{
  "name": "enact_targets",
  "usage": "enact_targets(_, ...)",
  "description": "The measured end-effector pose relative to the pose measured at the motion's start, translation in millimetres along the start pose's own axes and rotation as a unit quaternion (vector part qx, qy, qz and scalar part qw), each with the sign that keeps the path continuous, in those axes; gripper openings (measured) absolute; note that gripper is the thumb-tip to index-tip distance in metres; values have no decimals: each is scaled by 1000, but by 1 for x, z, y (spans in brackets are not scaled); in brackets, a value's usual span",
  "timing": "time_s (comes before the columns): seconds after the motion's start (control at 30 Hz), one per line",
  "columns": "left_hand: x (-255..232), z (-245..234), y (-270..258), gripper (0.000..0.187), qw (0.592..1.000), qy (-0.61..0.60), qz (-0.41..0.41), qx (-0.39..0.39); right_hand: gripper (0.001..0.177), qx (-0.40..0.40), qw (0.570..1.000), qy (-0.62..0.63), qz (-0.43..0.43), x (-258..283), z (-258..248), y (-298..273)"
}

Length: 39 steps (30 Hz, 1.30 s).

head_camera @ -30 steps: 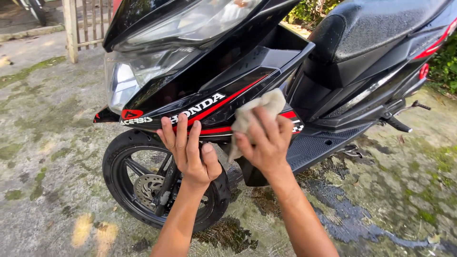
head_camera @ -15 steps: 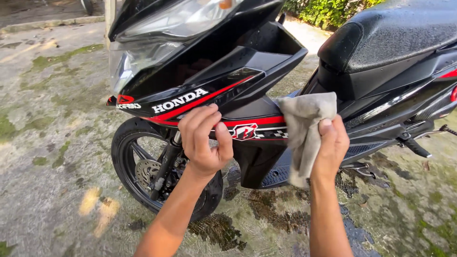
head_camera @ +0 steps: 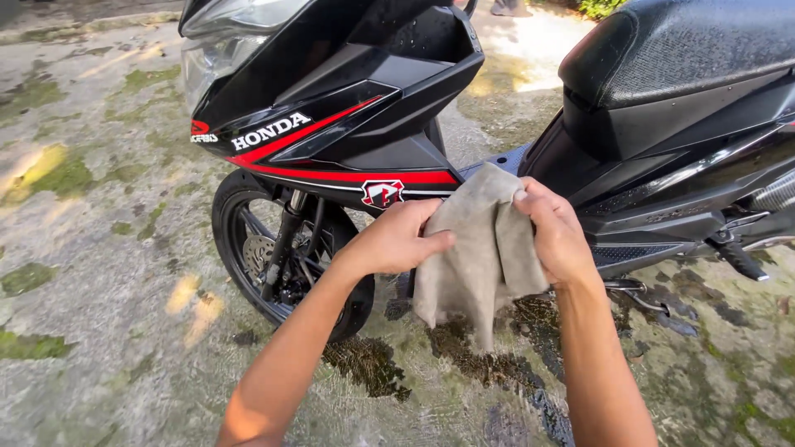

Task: The person wipes the front fairing, headlight, and side panels of a black Honda scooter using a cloth. They continue wiping the floorboard, seat, and rear side panels.

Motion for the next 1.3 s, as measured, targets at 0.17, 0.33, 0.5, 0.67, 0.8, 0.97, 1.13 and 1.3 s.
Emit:
enact_targets(0.17,19,3,6,21,996,60,-60,34,21,61,978,-179,-84,2,-18,2)
enact_targets(0.33,82,-3,9,17,964,-230,-58,120,27,83,973,-203,-66,5,4,-4)
enact_targets(0.5,41,-12,-4,30,927,-366,8,86,40,79,990,-117,-28,-29,8,4)
enact_targets(0.67,23,-4,3,33,903,-418,68,67,20,125,974,-178,-58,-30,3,-11)
enact_targets(0.8,4,-1,-1,40,926,-370,71,13,58,328,934,-134,-49,-23,11,-30)
enact_targets(0.97,0,-13,-14,56,936,-337,91,-46,14,211,959,-173,-79,-21,19,-21)
enact_targets(1.13,-22,-41,-49,12,938,-6,124,-323,46,178,983,-24,-47,-45,40,-11)
enact_targets(1.3,-37,-43,-62,20,799,258,224,-494,42,115,986,-74,-100,-30,69,-13)
Point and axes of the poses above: each hand's wrist, its own y-axis towards the middle knuckle, its own z-axis out of the palm, x = y × z, the point moved 5 cm from there along y, towards the middle knuckle, and after that the axes turned 2 degrees about -y, right-handed, at the moved point
